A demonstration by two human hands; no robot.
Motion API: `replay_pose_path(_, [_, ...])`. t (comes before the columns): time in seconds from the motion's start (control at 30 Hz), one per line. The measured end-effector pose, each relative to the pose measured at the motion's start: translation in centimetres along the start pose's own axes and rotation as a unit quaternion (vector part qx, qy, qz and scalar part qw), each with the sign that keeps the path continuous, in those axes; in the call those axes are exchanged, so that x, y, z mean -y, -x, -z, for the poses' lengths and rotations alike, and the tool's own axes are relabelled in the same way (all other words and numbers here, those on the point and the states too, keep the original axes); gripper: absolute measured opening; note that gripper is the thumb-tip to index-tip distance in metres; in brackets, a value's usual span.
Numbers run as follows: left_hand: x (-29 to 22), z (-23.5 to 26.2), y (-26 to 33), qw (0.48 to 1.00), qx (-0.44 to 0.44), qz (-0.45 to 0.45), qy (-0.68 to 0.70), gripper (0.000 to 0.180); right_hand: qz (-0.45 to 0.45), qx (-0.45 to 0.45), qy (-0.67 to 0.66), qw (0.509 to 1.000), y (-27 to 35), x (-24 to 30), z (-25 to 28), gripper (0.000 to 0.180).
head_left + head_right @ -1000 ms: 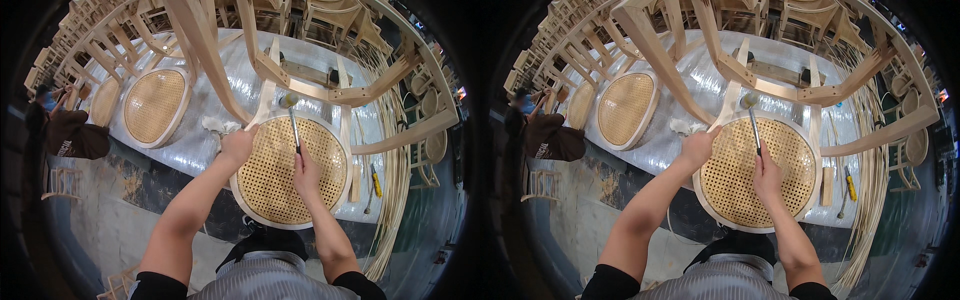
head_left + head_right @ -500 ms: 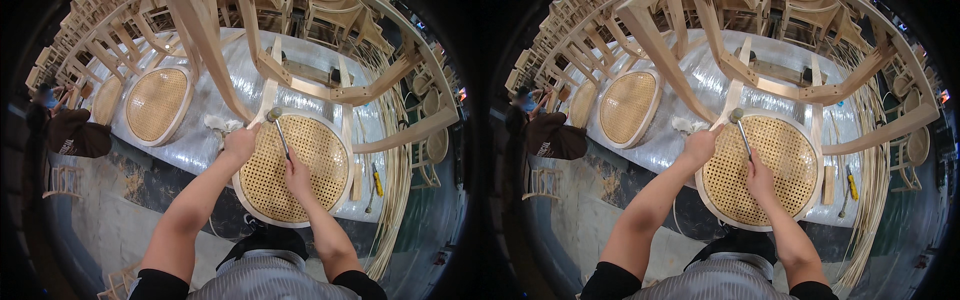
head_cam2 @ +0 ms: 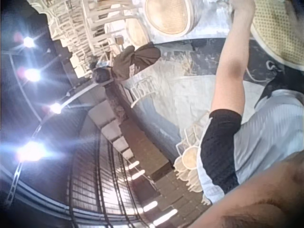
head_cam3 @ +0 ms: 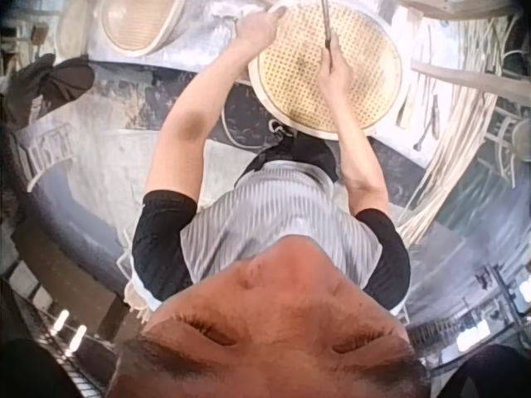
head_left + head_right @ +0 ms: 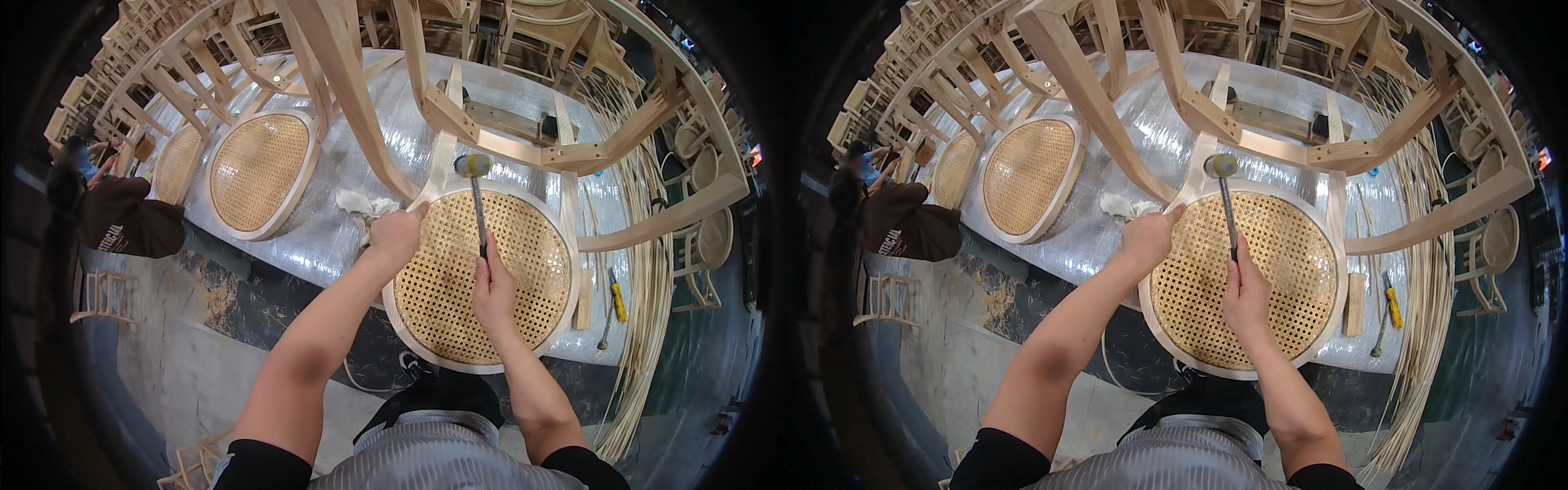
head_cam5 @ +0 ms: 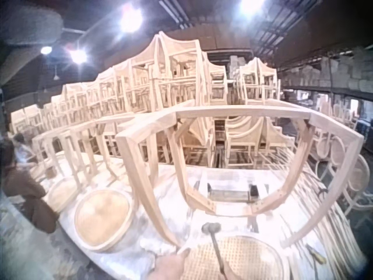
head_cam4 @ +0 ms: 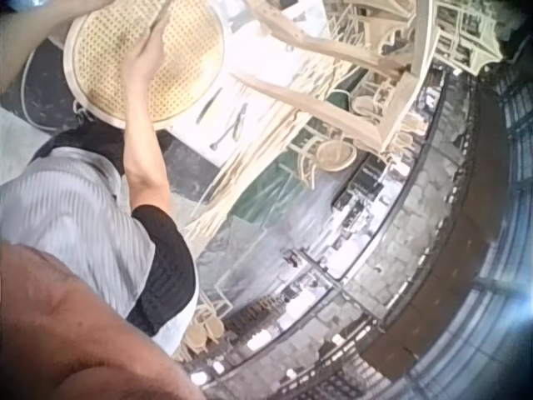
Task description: The person weaves thin cane strips into the circular seat frame of a wooden chair. They use a hammer to tap the cane into place and a knife to trim excess material, working around the perimeter to secure the woven pattern.
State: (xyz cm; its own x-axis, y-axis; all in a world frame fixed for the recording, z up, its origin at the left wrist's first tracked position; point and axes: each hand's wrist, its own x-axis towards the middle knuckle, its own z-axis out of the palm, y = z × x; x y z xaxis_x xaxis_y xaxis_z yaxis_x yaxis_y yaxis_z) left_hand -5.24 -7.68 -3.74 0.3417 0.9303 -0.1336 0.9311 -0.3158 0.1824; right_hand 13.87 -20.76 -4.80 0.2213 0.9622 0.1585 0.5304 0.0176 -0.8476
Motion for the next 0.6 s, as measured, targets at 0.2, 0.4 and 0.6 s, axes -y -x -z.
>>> replay_pose_path(0.2, [-1.1,-0.3,-0.1,0.998,0.051,0.003,-0.021,0.074,-0.1,0.109,0.093,0.985,0.8,-2.7,0.6,0.052])
replay_pose_path(0.4, [-0.6,-0.4,-0.7,1.0,-0.003,-0.006,-0.005,0.073,0.054,-0.049,0.024,0.997,-0.2,-1.8,-0.1,0.056])
replay_pose_path(0.6, [-0.7,-0.4,-0.4,0.999,0.03,0.013,-0.012,0.073,-0.014,-0.009,-0.008,1.0,-0.6,-0.9,1.6,0.055])
